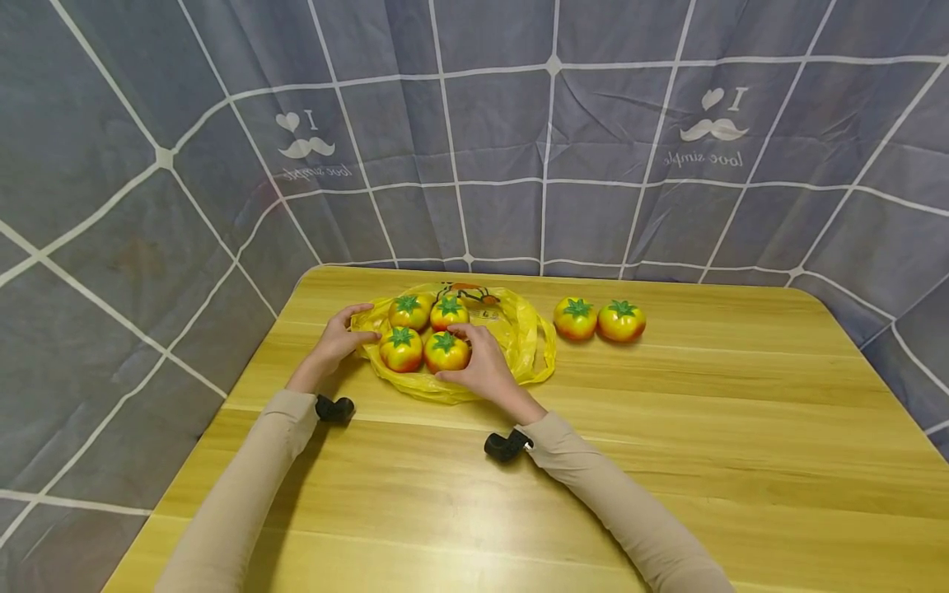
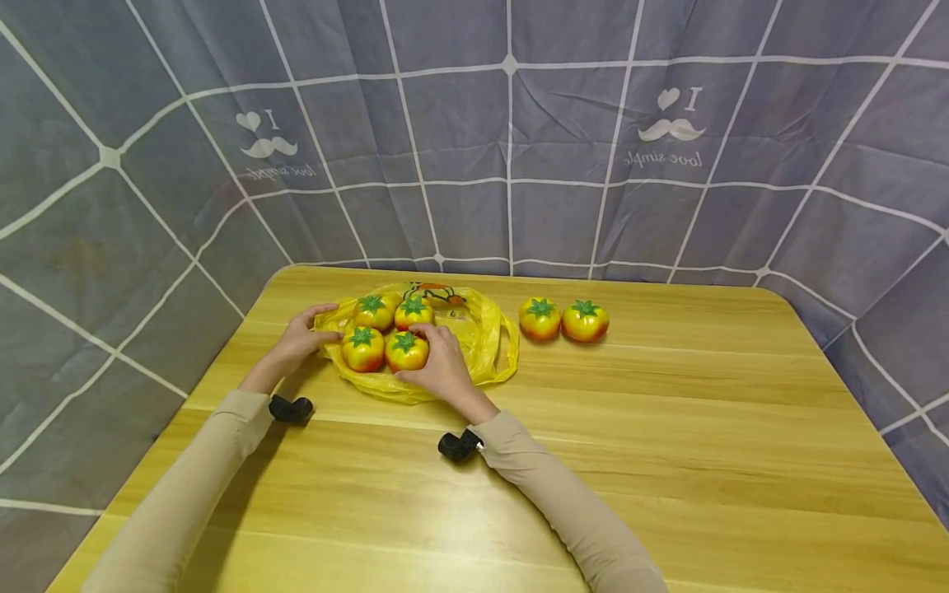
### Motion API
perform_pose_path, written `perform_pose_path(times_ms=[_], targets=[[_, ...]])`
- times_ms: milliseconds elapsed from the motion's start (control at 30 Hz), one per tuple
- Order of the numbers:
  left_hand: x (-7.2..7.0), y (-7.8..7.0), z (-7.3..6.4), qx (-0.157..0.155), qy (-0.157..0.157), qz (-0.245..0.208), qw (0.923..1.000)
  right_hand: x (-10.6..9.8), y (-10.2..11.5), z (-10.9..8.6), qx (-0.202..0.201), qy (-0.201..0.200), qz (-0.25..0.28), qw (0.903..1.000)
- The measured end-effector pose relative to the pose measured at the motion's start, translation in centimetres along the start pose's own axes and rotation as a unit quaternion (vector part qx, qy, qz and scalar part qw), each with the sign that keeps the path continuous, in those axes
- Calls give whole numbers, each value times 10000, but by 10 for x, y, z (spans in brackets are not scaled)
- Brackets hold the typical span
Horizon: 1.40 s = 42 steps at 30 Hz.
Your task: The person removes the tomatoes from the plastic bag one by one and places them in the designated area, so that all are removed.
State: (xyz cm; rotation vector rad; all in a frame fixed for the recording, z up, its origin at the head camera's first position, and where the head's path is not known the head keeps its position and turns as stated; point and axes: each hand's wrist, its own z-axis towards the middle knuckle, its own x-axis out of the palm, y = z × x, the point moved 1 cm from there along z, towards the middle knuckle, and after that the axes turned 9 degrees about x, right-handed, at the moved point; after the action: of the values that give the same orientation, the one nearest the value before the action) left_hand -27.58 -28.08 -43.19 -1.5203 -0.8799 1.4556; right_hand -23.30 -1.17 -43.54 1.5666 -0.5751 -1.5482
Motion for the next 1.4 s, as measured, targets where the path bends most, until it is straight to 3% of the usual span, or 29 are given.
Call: perform_pose_path(times_ms=[567,1400], targets=[[1,4,2,32,-17,-111,9999,-3,-1,0,38,78,-145,9999],[3,0,-1,68,-22,88,9999,-32,-2,-15,-128,-401,-45,9991]])
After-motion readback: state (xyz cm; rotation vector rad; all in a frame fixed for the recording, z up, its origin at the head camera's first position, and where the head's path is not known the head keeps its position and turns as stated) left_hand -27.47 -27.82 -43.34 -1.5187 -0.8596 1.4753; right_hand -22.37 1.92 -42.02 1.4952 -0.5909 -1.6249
